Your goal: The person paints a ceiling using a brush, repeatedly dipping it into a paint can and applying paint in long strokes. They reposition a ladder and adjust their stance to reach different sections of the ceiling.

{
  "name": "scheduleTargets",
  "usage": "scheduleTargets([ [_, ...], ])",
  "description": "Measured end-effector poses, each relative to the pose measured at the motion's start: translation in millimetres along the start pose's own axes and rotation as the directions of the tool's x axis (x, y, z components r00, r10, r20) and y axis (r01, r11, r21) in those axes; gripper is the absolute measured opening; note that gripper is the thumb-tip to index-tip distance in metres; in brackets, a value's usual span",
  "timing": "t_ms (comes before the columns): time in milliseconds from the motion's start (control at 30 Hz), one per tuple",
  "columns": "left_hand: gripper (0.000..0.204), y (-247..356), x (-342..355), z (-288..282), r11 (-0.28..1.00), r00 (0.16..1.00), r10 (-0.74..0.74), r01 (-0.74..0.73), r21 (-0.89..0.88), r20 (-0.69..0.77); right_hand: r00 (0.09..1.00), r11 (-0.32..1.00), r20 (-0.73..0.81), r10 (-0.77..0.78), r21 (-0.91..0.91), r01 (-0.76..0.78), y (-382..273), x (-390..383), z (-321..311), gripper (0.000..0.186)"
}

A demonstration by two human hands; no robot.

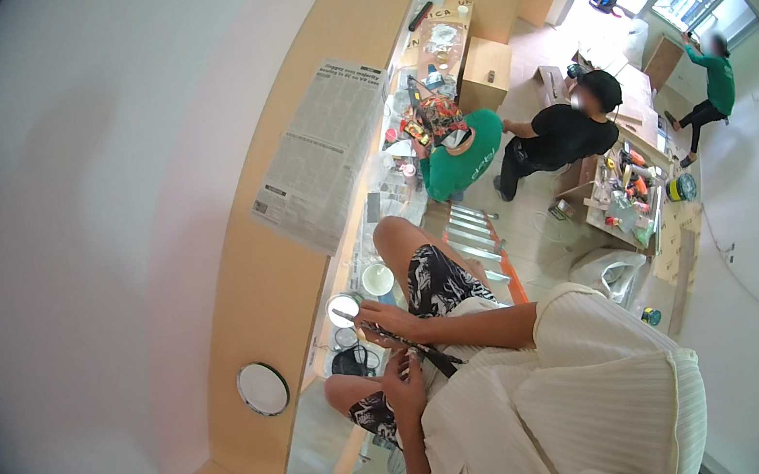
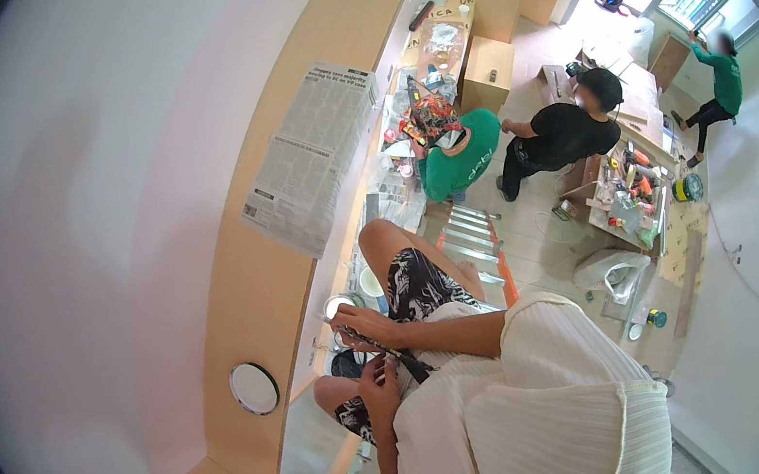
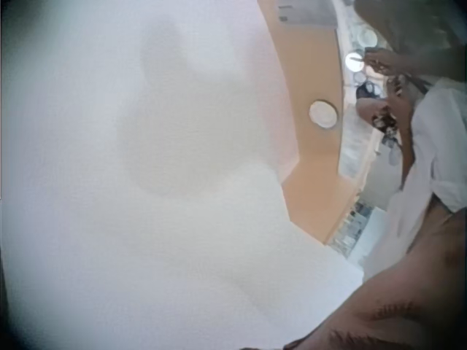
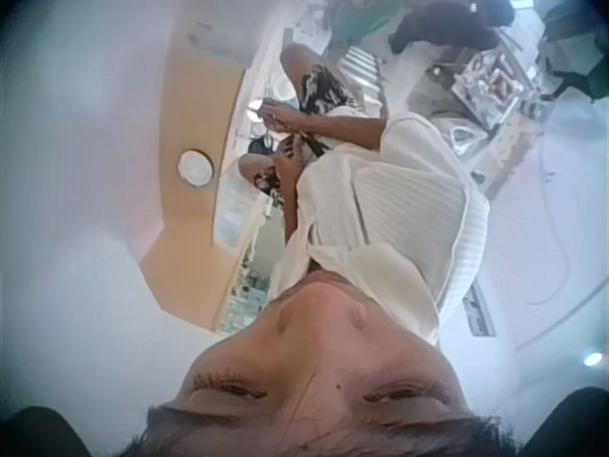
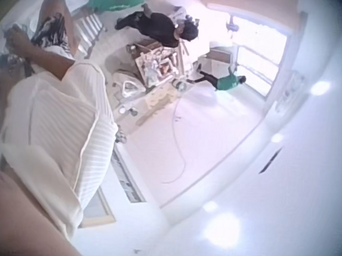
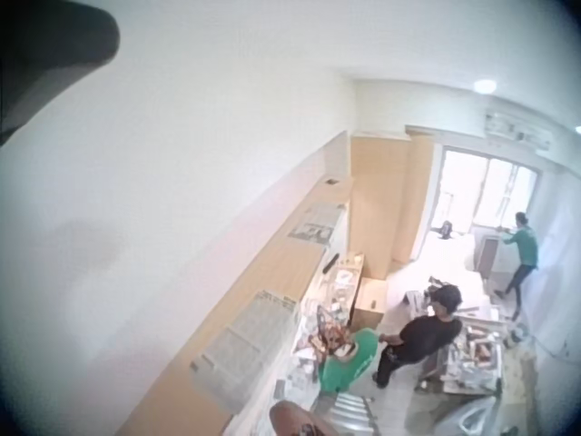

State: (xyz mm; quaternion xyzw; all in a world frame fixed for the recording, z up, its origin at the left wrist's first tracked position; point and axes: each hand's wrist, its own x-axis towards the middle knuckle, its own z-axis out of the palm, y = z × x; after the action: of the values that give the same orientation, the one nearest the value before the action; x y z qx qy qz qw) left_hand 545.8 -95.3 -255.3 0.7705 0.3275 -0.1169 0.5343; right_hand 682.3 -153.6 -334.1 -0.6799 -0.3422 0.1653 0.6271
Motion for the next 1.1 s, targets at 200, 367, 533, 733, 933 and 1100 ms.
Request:
scheduleTargets([
  [200, 0.035, 8.1, 5.8, -4.4, 0.999, 0.999, 0.043, -0.043, 0.016, -0.015, 0.994, 0.998, -0.095, 0.052, 0.04, -0.049, 8.7, 8.5, 11.0, 0.024],
  [367, 0.036, -23.6, 24.3, -3.4, 0.978, 0.988, 0.149, -0.14, 0.154, -0.045, 0.97, 0.987, -0.211, -0.124, -0.128, 0.098, 23.3, 14.5, 16.1, 0.025],
  [533, 0.042, -13.7, 7.5, 4.2, 0.975, 0.997, 0.033, -0.016, 0.22, -0.076, 0.983, 0.991, -0.17, -0.075, -0.12, 0.055, 33.9, -1.7, 12.2, 0.023],
  [733, 0.036, -27.1, 12.2, 6.4, 0.974, 0.988, 0.127, -0.107, 0.2, -0.09, 0.964, 0.975, -0.155, 0.218, 0.074, -0.208, 34.8, 3.6, 18.6, 0.009],
  [933, 0.036, -24.8, 5.6, 23.9, 0.939, 0.863, 0.306, -0.203, 0.278, -0.403, 0.933, 0.933, 0.045, 0.358, -0.066, -0.354, 33.1, 5.0, 13.9, 0.023],
  [1100, 0.037, -22.3, 6.1, 27.4, 0.946, 0.844, 0.264, -0.133, 0.295, -0.467, 0.951, 0.948, 0.024, 0.31, 0.073, -0.31, 1.8, 15.5, -6.1, 0.024],
])
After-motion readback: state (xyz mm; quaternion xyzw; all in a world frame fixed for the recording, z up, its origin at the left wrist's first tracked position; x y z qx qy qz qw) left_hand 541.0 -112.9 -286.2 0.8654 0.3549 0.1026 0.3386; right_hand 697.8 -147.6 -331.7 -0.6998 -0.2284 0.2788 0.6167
